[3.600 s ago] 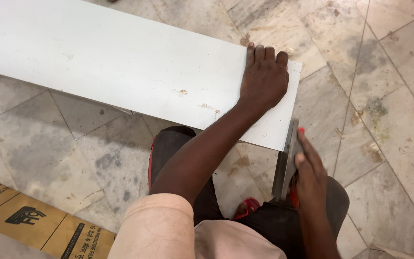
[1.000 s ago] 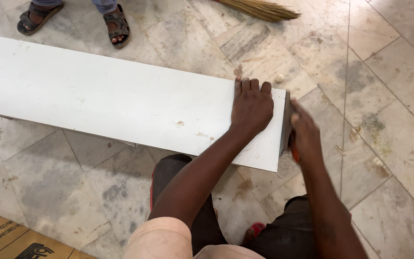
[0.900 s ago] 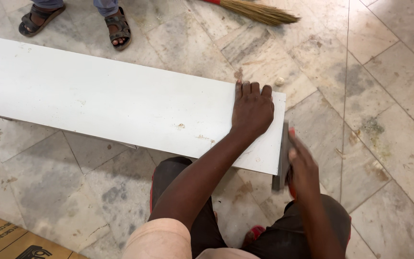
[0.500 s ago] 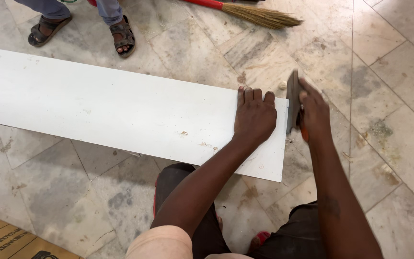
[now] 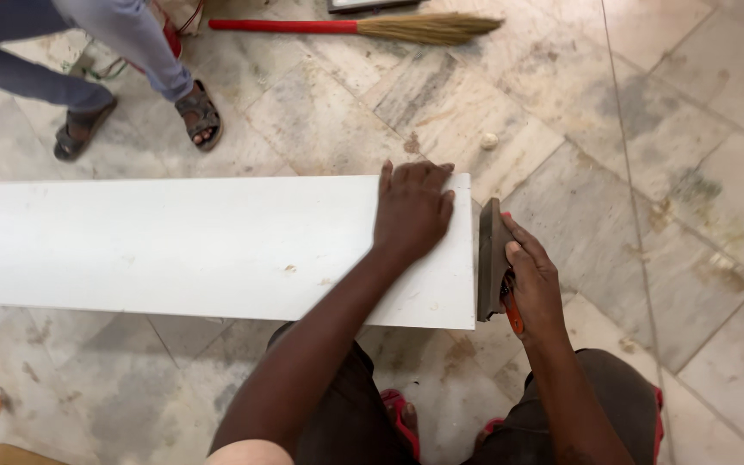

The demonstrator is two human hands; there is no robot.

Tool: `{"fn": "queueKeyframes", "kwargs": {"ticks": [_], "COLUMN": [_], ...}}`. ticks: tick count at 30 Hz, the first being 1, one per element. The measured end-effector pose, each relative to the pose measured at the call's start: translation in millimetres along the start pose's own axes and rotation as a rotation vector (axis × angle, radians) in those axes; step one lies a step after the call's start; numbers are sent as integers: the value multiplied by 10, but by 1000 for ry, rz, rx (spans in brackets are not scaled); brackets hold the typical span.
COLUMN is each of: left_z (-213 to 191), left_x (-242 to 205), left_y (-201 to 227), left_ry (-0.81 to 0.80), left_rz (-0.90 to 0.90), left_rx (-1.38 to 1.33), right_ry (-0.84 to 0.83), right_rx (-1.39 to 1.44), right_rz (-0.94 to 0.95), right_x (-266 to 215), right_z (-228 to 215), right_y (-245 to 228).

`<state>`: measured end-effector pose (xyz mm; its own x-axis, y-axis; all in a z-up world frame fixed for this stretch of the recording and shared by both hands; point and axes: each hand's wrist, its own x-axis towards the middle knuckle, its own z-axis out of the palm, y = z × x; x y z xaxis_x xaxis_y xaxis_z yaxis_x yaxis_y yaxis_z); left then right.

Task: The person uses a hand plane to smooth the edges of a white wooden board. They hold the board with one hand and push the plane along the edge with the other, repeating the motion to refine the surface.

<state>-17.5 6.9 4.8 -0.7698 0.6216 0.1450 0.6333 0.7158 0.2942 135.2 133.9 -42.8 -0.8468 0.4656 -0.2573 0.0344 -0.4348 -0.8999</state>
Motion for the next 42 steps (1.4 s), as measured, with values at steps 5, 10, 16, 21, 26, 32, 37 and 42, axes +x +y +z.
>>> {"fn": "queueKeyframes", "kwargs": {"ticks": [5, 10, 16, 21, 26, 32, 37, 42], "left_z": [-111, -380, -534, -641, -641, -576, -375, -275], "left_x": [324, 509, 455, 102, -275, -221, 418, 685], "left_y": [-37, 143, 454, 508, 552, 641, 606, 683], "left_ry": [-229, -401, -435, -373, -383, -399, -258, -399], "left_rz": [159, 393, 700, 782, 809, 430, -54, -181], "left_rx": [29, 304, 586, 568, 521, 365, 398, 506], "right_ry": [35, 94, 84, 84, 56, 65, 71, 14], "right_rx": [98, 213, 231, 192, 241, 210, 181, 193], "right_rz": [-43, -95, -75, 1, 21, 71, 73, 65], "right_x": [96, 263, 279, 225, 157, 113, 138, 158], "right_z": [-314, -552, -622, -603, -585, -605, -597, -595], "right_y": [-61, -79, -79, -134, -205, -287, -276, -183]}}
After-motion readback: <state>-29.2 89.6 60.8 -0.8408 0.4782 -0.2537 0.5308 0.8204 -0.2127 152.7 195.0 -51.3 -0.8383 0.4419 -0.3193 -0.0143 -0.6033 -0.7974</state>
